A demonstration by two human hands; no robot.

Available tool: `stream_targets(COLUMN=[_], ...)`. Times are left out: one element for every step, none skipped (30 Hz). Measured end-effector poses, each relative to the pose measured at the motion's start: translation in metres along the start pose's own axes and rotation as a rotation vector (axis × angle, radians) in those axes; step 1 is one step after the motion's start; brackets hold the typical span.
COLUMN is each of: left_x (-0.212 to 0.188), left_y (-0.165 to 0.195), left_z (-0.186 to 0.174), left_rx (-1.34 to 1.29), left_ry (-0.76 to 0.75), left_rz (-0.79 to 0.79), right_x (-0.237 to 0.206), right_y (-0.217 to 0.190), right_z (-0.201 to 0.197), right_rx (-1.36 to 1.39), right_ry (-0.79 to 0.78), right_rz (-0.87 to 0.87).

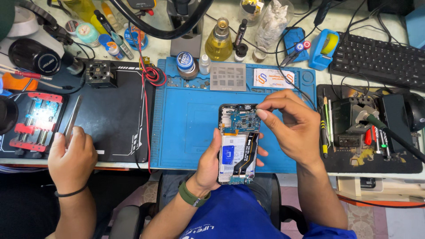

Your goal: The person disassembles a smartphone, removes the battery and ribbon cable, and inspects the internal components. They handle a replacement screen, compare it to the original, and use a multimeter to test the battery terminals. The person also wipes the work surface and handles a metal heat spreader.

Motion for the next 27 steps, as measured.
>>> stream_targets(left_x=[0.0, -0.001, -0.001, -0.002, -0.002, -0.002, -0.002, -0.001, -0.001, -0.001, 0.001, 0.002, 0.004, 0.006, 0.006, 0.007, 0.007, 0.007, 0.008, 0.008, 0.008, 0.007, 0.007, 0.007, 0.005, 0.005, 0.004], left_y=[-0.001, -0.002, -0.002, -0.002, -0.002, -0.001, 0.0, 0.002, 0.004, 0.007, 0.009, 0.012, 0.015, 0.017, 0.019, 0.02, 0.019, 0.019, 0.016, 0.015, 0.013, 0.012, 0.011, 0.011, 0.011, 0.012, 0.012], left_z=[0.0, 0.0, 0.0, 0.0, 0.001, 0.001, 0.002, 0.004, 0.006, 0.007, 0.006, 0.004, 0.001, -0.001, -0.004, -0.007, -0.01, -0.013, -0.015, -0.017, -0.019, -0.02, -0.021, -0.022, -0.023, -0.024, -0.024], left_rx=[-0.001, 0.005, 0.01, 0.016, 0.022, 0.028, 0.035, 0.016, -0.002, -0.019, -0.052, -0.084, -0.119, -0.137, -0.154, -0.173, -0.193, -0.213, -0.232, -0.231, -0.229, -0.226, -0.249, -0.274, -0.299, -0.287, -0.275], left_ry=[-0.003, 0.0, 0.003, 0.004, 0.004, 0.007, 0.012, 0.004, -0.003, -0.01, 0.068, 0.144, 0.222, 0.268, 0.317, 0.366, 0.386, 0.401, 0.41, 0.407, 0.404, 0.402, 0.394, 0.389, 0.389, 0.403, 0.416], left_rz=[-0.009, -0.01, -0.011, -0.012, -0.003, 0.007, 0.018, 0.027, 0.035, 0.046, 0.077, 0.109, 0.143, 0.155, 0.162, 0.161, 0.137, 0.11, 0.083, 0.078, 0.076, 0.081, 0.08, 0.084, 0.091, 0.081, 0.069], right_x=[-0.001, -0.001, -0.002, -0.004, -0.005, -0.008, -0.012, -0.017, -0.025, -0.036, -0.051, -0.064, -0.075, -0.083, -0.085, -0.086, -0.087, -0.085, -0.078, -0.071, -0.066, -0.061, -0.057, -0.053, -0.05, -0.048, -0.046], right_y=[-0.001, -0.001, -0.001, 0.0, 0.002, 0.004, 0.005, 0.007, 0.008, 0.008, 0.007, 0.007, 0.002, -0.001, 0.001, 0.004, 0.005, 0.006, 0.007, 0.008, 0.008, 0.007, 0.006, 0.004, 0.002, 0.001, -0.001], right_z=[0.0, 0.0, 0.0, 0.0, -0.001, 0.0, -0.001, 0.0, 0.001, 0.004, 0.01, 0.015, 0.023, 0.031, 0.035, 0.038, 0.039, 0.039, 0.036, 0.034, 0.033, 0.032, 0.032, 0.032, 0.032, 0.033, 0.033], right_rx=[-0.055, -0.111, -0.168, -0.159, -0.149, -0.14, -0.065, 0.01, 0.085, 0.064, 0.043, 0.022, -0.176, -0.369, -0.435, -0.504, -0.577, -0.599, -0.622, -0.643, -0.643, -0.64, -0.636, -0.644, -0.648, -0.651, -0.643], right_ry=[0.014, 0.03, 0.045, 0.073, 0.1, 0.126, 0.148, 0.169, 0.19, 0.261, 0.331, 0.4, 0.361, 0.32, 0.266, 0.216, 0.169, 0.098, 0.03, -0.038, -0.112, -0.189, -0.269, -0.306, -0.35, -0.396, -0.415], right_rz=[-0.018, -0.035, -0.05, -0.038, -0.027, -0.015, -0.008, -0.002, 0.006, 0.004, -0.003, -0.011, -0.104, -0.201, -0.222, -0.237, -0.247, -0.292, -0.34, -0.391, -0.397, -0.408, -0.423, -0.418, -0.412, -0.404, -0.4])
Point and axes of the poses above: each hand's wrist, its own x-axis towards the middle knuckle, its own z-axis out of the palm, y = z × x, the point moved 4 cm from there along x, towards the middle knuckle, and after that the axes turned 12 degrees about z, right-handed, at the moved point
